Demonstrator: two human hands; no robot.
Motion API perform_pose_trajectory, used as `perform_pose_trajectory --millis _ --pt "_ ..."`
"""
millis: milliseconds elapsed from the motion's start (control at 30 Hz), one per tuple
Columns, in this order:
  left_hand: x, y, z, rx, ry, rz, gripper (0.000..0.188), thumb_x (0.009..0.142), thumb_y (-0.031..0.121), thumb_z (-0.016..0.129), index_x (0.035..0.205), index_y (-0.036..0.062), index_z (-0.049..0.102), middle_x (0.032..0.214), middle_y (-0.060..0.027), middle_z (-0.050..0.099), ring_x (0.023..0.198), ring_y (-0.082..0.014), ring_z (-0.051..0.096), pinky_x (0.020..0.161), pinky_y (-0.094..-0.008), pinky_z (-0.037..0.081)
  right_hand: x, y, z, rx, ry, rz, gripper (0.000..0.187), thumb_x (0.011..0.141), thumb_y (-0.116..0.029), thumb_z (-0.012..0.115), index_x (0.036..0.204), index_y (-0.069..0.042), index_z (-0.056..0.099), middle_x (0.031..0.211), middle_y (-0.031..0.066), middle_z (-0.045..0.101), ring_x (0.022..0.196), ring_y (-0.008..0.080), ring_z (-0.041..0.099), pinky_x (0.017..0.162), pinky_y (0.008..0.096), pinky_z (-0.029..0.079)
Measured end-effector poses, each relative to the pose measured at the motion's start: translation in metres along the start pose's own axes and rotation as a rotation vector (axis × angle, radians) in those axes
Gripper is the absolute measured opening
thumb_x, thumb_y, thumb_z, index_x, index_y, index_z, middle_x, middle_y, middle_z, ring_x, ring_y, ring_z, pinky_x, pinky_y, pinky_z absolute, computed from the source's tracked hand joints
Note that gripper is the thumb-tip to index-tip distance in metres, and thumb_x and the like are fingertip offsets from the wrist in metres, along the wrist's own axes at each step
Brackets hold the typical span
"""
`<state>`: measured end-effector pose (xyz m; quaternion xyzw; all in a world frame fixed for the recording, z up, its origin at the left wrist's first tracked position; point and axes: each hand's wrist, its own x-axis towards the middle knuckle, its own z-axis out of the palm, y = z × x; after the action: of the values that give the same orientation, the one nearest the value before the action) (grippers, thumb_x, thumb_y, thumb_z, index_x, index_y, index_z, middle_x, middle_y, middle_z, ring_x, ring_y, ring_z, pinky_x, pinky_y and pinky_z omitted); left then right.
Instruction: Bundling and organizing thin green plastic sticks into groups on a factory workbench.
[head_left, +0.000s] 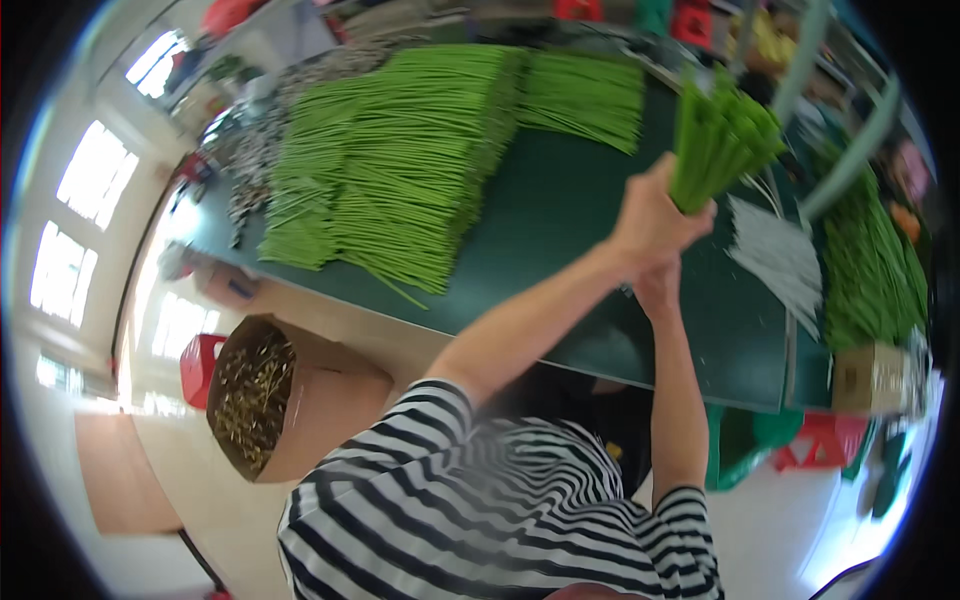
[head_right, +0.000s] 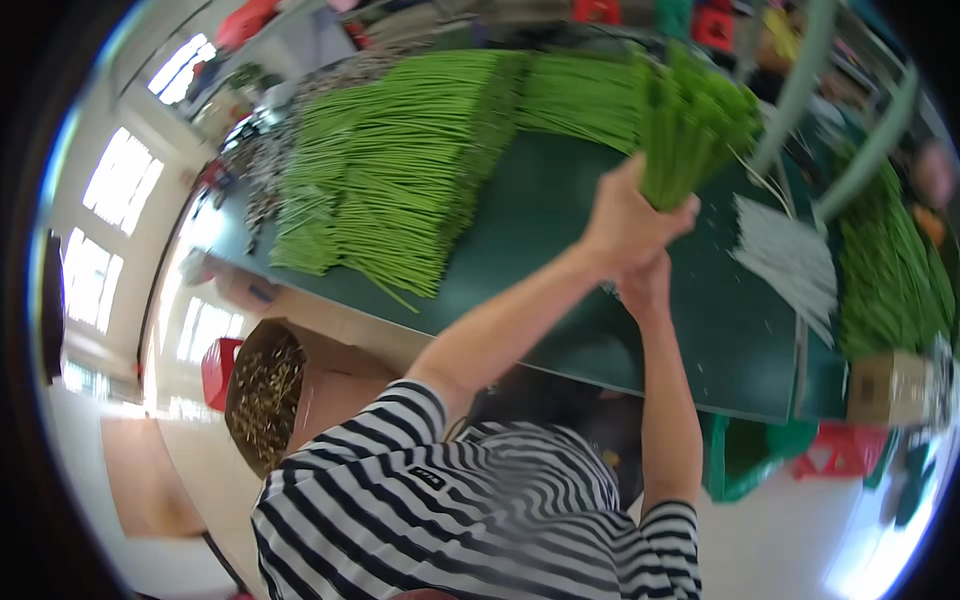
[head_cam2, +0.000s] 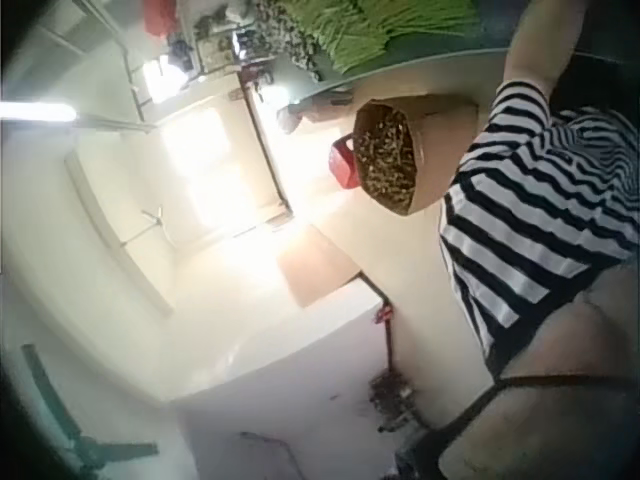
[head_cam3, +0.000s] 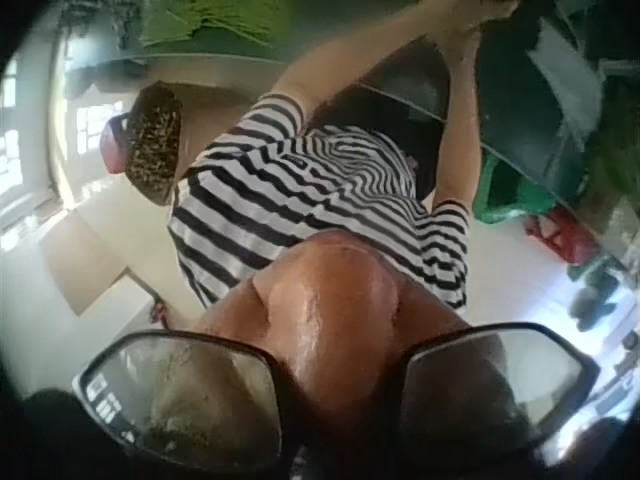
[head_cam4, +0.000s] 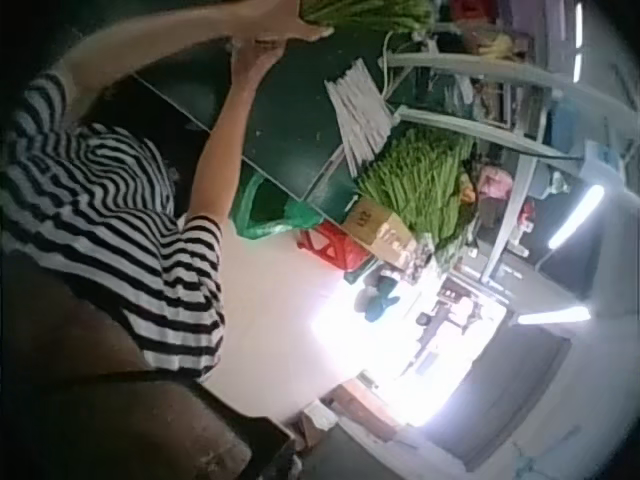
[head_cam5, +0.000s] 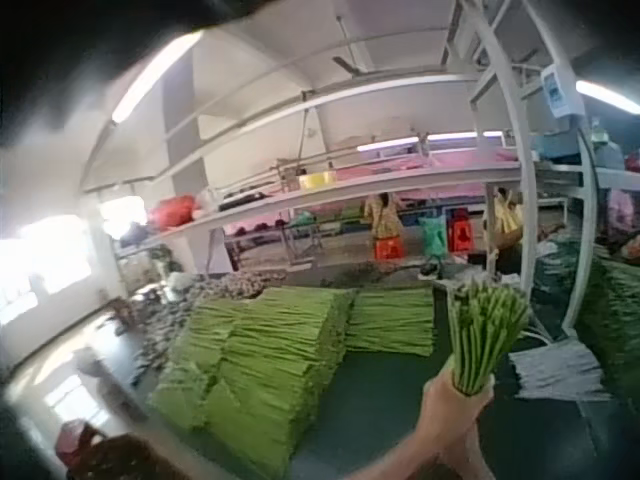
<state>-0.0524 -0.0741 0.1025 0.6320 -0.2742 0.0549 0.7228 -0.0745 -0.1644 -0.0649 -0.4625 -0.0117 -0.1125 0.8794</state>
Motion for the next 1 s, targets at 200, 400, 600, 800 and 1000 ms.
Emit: perform_pose_trajectory --millis 200,400,600,800,1000 --pt "-0.005 -0.006 -0.018 0.108 -0.018 0.127 0.039 0.08 0.008 0.083 0.108 -0.001 0.059 0.09 -0.0211 0.073 0.086 -0.0432 0.072 0.078 -0.0427 0.057 -0.006 -0.032 0.008 -0.915 -0.191 0.028 0.074 0.084 -0.014 0.089 0.148 -0.002 0.053 0.135 0.0089 0.067 0.125 0.0223 0.065 0.104 0.04 0.053" --pt "-0.001 0.008 -0.029 -0.008 -0.238 -0.079 0.039 0.081 0.006 0.08 0.117 0.0001 0.066 0.097 -0.0117 0.075 0.088 -0.0162 0.07 0.082 -0.0354 0.058 0.001 -0.171 0.026 -0.834 -0.219 -0.167 0.095 0.065 -0.009 0.096 0.15 -0.002 0.055 0.138 0.0088 0.069 0.131 0.0242 0.062 0.116 0.0396 0.045" --pt "0.007 -0.006 -0.033 -0.041 -0.268 0.018 0.031 0.079 0.005 0.078 0.108 0.0004 0.068 0.088 -0.007 0.072 0.084 -0.0122 0.065 0.077 -0.0326 0.055 0.024 -0.223 0.065 -0.701 -0.359 -0.14 0.108 0.064 -0.018 0.104 0.154 0.003 0.049 0.14 0.0135 0.066 0.134 0.0256 0.06 0.117 0.0397 0.043" --pt "0.008 -0.011 -0.041 0.0 -0.394 -0.061 0.024 0.076 0.005 0.08 0.097 -0.0005 0.069 0.083 -0.0054 0.071 0.077 -0.0164 0.067 0.072 -0.0325 0.055 0.014 -0.214 0.144 -0.447 -0.369 -0.219 0.092 0.073 -0.005 0.094 0.154 -0.001 0.05 0.109 0.0121 0.074 0.104 0.0272 0.073 0.096 0.0403 0.058" --pt "0.028 -0.029 -0.06 -0.501 -0.967 -0.151 0.03 0.065 -0.001 0.087 0.09 0.0016 0.07 0.083 -0.0078 0.071 0.076 -0.0176 0.072 0.065 -0.0325 0.059 0.023 -0.2 0.138 -0.471 -0.642 -0.296 0.038 0.076 0.0 0.082 0.107 -0.002 0.061 0.09 0.0084 0.066 0.083 0.0186 0.065 0.078 0.0334 0.056"
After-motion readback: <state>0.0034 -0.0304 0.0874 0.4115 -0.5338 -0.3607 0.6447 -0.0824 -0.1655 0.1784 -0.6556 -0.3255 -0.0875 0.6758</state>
